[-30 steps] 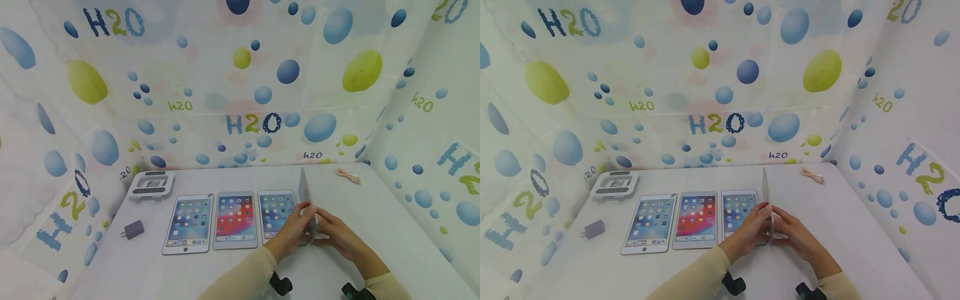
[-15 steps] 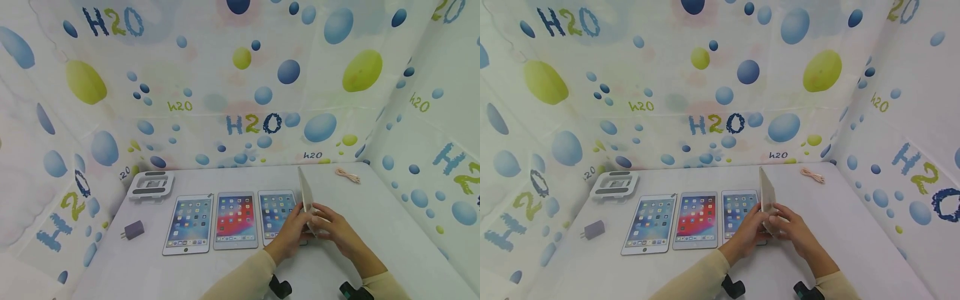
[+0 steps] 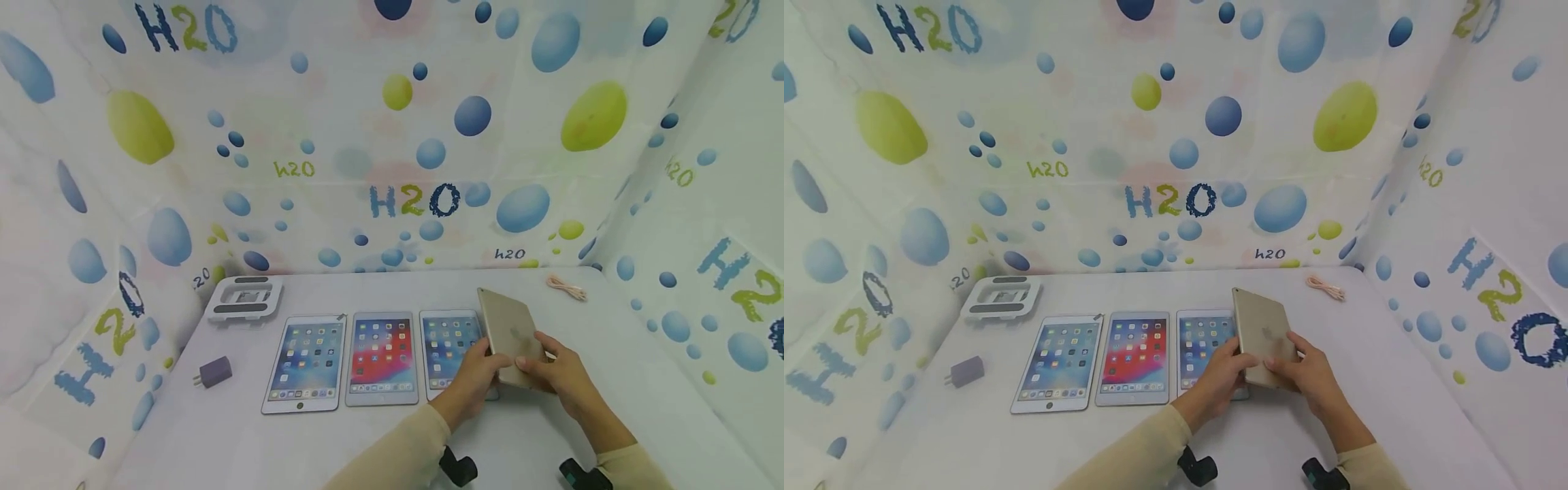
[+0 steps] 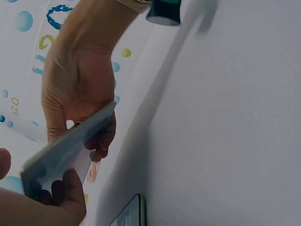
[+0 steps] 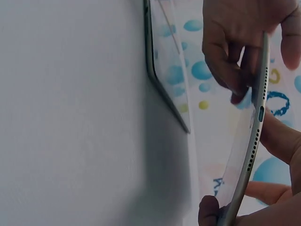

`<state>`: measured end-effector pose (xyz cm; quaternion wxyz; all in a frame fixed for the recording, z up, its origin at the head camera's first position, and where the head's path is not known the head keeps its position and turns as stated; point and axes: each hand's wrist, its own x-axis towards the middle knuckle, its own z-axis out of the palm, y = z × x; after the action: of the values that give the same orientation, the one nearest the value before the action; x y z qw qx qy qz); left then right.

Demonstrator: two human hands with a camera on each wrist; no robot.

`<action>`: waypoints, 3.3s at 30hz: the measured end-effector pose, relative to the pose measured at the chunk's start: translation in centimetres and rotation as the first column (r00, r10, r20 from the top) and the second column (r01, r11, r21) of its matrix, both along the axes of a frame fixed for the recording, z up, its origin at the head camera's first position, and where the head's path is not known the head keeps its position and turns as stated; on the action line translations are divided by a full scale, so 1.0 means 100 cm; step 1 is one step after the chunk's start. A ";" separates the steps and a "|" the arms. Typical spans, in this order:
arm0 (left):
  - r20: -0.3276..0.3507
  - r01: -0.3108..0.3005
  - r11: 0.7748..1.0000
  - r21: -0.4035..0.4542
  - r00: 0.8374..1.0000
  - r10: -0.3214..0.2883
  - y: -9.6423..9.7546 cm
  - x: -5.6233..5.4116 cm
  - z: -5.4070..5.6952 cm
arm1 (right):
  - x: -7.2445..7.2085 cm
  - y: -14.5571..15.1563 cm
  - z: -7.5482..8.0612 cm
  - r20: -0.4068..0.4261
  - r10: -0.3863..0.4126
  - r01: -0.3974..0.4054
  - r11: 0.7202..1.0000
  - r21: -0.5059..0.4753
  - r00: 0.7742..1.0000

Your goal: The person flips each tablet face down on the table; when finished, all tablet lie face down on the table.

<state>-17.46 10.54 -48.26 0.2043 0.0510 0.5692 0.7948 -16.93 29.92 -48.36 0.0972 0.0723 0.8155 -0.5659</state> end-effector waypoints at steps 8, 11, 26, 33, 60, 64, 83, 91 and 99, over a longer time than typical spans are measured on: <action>0.046 -0.012 0.999 -0.035 0.999 0.014 0.004 -0.001 -0.002 | -0.007 0.020 0.001 -0.026 0.042 -0.033 0.961 0.273 0.999; 0.084 -0.039 0.998 -0.041 0.996 0.042 0.007 -0.001 -0.003 | -0.009 0.024 0.002 -0.018 0.050 -0.042 0.949 0.312 0.999; 0.188 -0.061 0.998 0.021 0.981 0.056 0.011 0.000 -0.010 | -0.024 0.029 -0.011 0.023 0.073 -0.075 0.877 0.474 0.997; 0.212 -0.021 0.999 0.041 0.977 0.011 0.008 0.003 -0.004 | -0.023 0.033 -0.008 -0.010 0.156 -0.123 0.814 0.568 0.988; 0.092 -0.049 0.993 -0.108 0.994 0.059 -0.064 0.021 0.019 | 0.006 0.003 0.011 -0.181 0.236 -0.104 0.834 0.542 0.955; 0.041 -0.101 0.973 -0.208 0.993 0.112 -0.090 0.017 0.016 | 0.011 -0.021 0.018 -0.165 0.249 -0.177 0.916 0.361 0.954; 0.111 -0.184 0.959 -0.216 0.971 0.211 -0.103 0.018 0.004 | 0.007 -0.054 -0.007 0.006 0.177 -0.174 0.976 -0.134 0.984; 0.130 -0.176 0.970 -0.167 0.971 0.199 -0.103 0.016 0.006 | 0.002 -0.049 -0.011 0.030 0.135 -0.126 0.970 -0.209 0.990; 0.126 -0.192 0.967 -0.167 0.969 0.214 -0.100 0.014 0.007 | 0.003 -0.051 -0.006 0.054 0.088 -0.059 0.914 -0.402 0.995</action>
<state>-16.04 0.58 -47.61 0.1654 -0.0808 0.6150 0.7668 -16.65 24.77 -48.96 0.1602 0.0403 0.6809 -0.7135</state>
